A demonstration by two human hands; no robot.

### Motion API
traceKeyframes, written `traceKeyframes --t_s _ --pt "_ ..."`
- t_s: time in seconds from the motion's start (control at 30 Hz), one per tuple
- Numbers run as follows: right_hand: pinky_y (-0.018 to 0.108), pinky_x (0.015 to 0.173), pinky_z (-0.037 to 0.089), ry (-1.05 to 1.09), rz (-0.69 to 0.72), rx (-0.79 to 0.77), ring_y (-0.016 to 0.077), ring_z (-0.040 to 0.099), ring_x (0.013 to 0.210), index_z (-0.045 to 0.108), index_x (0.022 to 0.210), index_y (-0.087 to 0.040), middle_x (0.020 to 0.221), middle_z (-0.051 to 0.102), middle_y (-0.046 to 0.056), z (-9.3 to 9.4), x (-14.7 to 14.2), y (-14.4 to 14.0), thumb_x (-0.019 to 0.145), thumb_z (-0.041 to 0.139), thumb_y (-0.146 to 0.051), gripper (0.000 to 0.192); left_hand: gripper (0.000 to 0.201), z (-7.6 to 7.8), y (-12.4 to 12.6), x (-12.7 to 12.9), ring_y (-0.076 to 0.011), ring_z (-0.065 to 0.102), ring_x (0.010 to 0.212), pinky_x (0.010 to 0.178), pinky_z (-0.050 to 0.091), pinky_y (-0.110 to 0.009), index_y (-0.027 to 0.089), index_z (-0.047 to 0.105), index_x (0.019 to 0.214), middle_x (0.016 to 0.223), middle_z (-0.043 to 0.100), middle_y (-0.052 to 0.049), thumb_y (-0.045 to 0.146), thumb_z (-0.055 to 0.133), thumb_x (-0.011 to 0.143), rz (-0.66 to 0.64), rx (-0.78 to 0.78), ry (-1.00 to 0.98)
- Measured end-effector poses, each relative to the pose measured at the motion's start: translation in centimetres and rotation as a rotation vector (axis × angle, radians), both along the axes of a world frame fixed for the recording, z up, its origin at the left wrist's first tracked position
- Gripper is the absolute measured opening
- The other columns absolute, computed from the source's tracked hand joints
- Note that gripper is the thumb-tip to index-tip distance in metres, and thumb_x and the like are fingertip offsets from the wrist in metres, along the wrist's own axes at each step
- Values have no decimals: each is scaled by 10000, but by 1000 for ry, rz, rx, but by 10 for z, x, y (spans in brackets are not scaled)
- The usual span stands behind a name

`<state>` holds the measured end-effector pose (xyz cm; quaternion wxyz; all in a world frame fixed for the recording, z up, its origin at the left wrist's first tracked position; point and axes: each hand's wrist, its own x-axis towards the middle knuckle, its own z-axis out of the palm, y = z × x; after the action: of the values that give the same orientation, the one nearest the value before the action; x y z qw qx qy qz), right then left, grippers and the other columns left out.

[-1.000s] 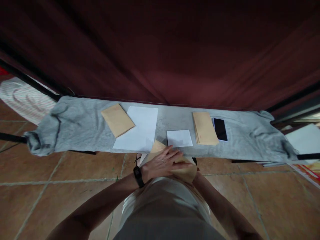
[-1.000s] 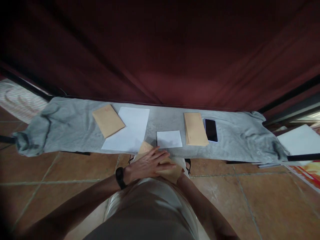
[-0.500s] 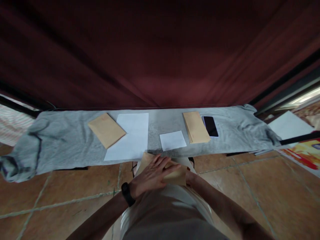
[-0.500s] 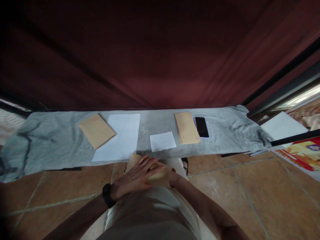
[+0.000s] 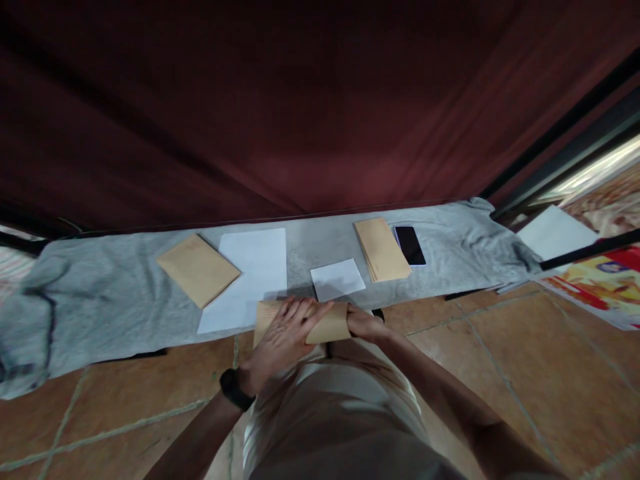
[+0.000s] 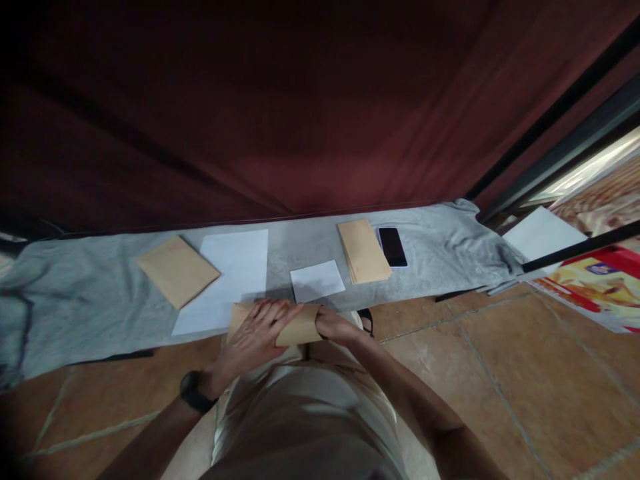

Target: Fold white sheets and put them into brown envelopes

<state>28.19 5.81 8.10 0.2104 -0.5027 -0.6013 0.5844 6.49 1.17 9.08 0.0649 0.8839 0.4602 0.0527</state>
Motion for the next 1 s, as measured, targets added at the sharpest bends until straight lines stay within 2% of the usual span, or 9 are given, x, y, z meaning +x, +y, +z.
traceKeyframes --t_s 0.07,0.17,0.27,0.33,0.4,0.5,0.63,0.83,1.0 --pt "322 813 555 64 50 -42 200 685 870 731 1037 -164 951 748 43 -9 1 6 905 540 -211 237 909 -1 3 -6 -315 476 1357 1193 290 -508 284 237 1616 1486 500 -135 198 670 820 20 16 15" --pt "281 791 527 175 65 -50 170 656 823 726 989 -169 863 728 12 -19 4 14 846 494 -212 276 900 0 9 -14 -322 473 1366 1187 298 -522 281 226 1618 1499 491 -144 211 653 829 41 38 17" --pt "284 787 533 265 -13 -14 163 654 815 703 1034 -181 907 725 25 -23 11 23 869 527 -307 273 906 2 16 -25 -326 489 1346 1183 306 -525 263 194 1626 1456 522 -146 237 645 841 89 62 18" --pt "305 813 546 244 -111 47 169 672 847 680 1100 -192 978 728 46 -24 17 31 916 505 -367 308 919 3 20 -35 -331 503 1325 1175 319 -520 249 175 1629 1416 544 -150 252 650 843 122 81 22" --pt "330 836 552 71 -221 187 177 678 868 656 1161 -199 1049 718 68 -25 23 39 954 467 -367 327 939 3 23 -46 -337 505 1319 1163 337 -513 239 151 1632 1397 548 -154 265 660 844 162 102 21" --pt "395 949 519 -356 -302 447 236 660 1024 607 1277 -156 1183 674 145 -32 25 52 956 515 -327 375 968 2 26 -61 -351 500 1323 1144 362 -517 229 128 1632 1389 544 -155 303 679 840 233 120 15" --pt "466 1055 440 -746 -265 515 345 569 1209 508 1393 -25 1227 633 253 -48 11 57 928 621 -356 582 960 0 27 -71 -370 502 1314 1126 377 -549 217 135 1623 1375 550 -160 362 680 846 309 137 20" --pt "504 1035 415 -875 -356 585 380 527 1215 400 1480 -27 1324 561 292 -67 -8 54 863 692 -326 745 953 -8 24 -82 -372 495 1321 1120 380 -563 235 116 1618 1399 533 -164 362 666 850 337 151 14" --pt "451 1053 406 -896 -357 472 367 518 1236 436 1446 -14 1311 557 280 -65 -5 65 852 701 -341 728 952 -16 24 -89 -361 501 1313 1135 365 -556 227 114 1620 1390 534 -163 349 659 849 337 139 -5"
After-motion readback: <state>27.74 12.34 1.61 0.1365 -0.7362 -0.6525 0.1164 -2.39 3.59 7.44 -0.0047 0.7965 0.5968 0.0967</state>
